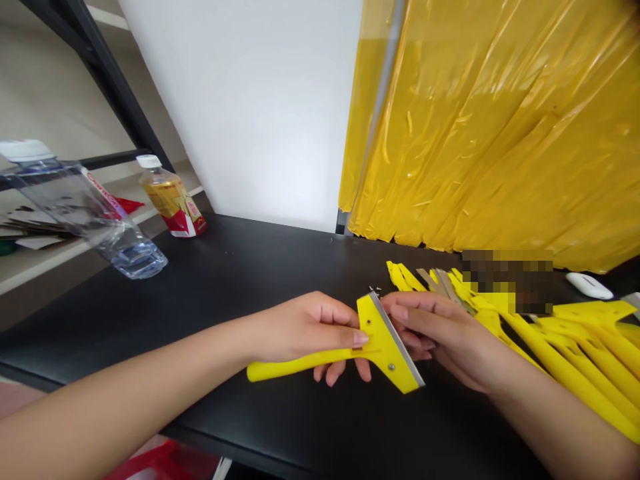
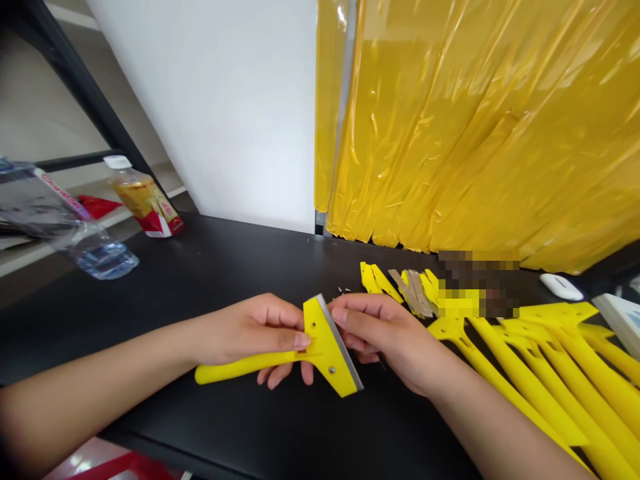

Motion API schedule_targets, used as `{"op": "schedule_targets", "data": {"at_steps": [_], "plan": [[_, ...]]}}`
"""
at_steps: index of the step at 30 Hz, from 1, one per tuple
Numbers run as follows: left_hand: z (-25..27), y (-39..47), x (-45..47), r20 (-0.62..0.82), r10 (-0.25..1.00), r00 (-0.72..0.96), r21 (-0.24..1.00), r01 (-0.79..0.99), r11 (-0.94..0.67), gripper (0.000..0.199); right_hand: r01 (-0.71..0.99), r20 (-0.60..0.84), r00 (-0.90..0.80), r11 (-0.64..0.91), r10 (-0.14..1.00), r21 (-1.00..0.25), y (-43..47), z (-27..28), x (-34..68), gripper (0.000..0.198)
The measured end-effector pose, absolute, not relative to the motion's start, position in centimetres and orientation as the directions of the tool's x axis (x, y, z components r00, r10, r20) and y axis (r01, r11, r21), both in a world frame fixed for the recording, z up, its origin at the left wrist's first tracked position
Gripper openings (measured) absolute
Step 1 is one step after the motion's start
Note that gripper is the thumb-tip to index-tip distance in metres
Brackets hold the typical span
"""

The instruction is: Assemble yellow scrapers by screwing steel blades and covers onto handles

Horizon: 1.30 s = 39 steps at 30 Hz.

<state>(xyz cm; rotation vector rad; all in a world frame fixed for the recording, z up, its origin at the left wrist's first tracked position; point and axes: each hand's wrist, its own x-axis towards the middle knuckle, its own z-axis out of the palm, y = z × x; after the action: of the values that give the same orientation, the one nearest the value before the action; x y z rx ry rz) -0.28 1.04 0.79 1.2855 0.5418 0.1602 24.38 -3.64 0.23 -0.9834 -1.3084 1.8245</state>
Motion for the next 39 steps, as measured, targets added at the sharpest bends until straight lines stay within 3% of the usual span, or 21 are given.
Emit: {"op": "schedule_targets", "data": {"at_steps": [10,15,19,24,28,31,33,36,39], "plan": [[0.7,0.8,-0.3,-0.283,0.434,0.855,0.953,0.202,0.224,0.033,-0.126,-0.255,-0.532,-0.373,0.807,-0.919,-3.7,0.4,24.4,0.041],[0.6,1.1,-0.1,-0.263,0.455,0.851,0.957,0.172,0.232,0.031,-0.038,-0.203,-0.456,-0.247,0.866,-0.968,-3.7,0.3,24.5,0.033],[0.4,1.2,0.1,-0.193,0.535,0.822,0.968,0.072,0.239,0.026,0.048,-0.204,-0.411,-0.202,0.889,-0.978,-3.6,0.1,24.5,0.034],[0.5,1.1,0.4,-0.098,0.645,0.758,0.986,-0.012,0.164,0.024,-0.024,-0.249,-0.320,-0.270,0.914,-0.963,-3.5,0.0,24.5,0.039],[0.4,1.8,0.3,-0.091,0.763,0.640,0.972,-0.111,0.209,0.026,-0.034,-0.103,-0.219,-0.113,0.970,-0.993,-3.1,0.5,25.0,0.036],[0.2,2.6,0.0,-0.091,0.830,0.551,0.962,-0.168,0.217,0.026,0.245,0.089,-0.102,0.112,0.991,-0.963,-2.7,1.3,25.9,0.035],[0.1,3.0,-0.1,-0.100,0.856,0.508,0.961,-0.175,0.216,0.026,0.514,0.202,-0.040,0.193,0.979,-0.836,-2.5,1.9,26.4,0.033],[0.1,3.2,-0.1,-0.099,0.875,0.474,0.964,-0.174,0.203,0.026,0.771,0.231,-0.015,0.158,0.973,-0.617,-2.4,2.3,27.1,0.035],[0.2,3.1,-0.2,-0.090,0.884,0.459,0.966,-0.174,0.189,0.026,0.834,0.222,-0.022,0.140,0.975,-0.534,-2.5,2.3,27.2,0.040]]}}
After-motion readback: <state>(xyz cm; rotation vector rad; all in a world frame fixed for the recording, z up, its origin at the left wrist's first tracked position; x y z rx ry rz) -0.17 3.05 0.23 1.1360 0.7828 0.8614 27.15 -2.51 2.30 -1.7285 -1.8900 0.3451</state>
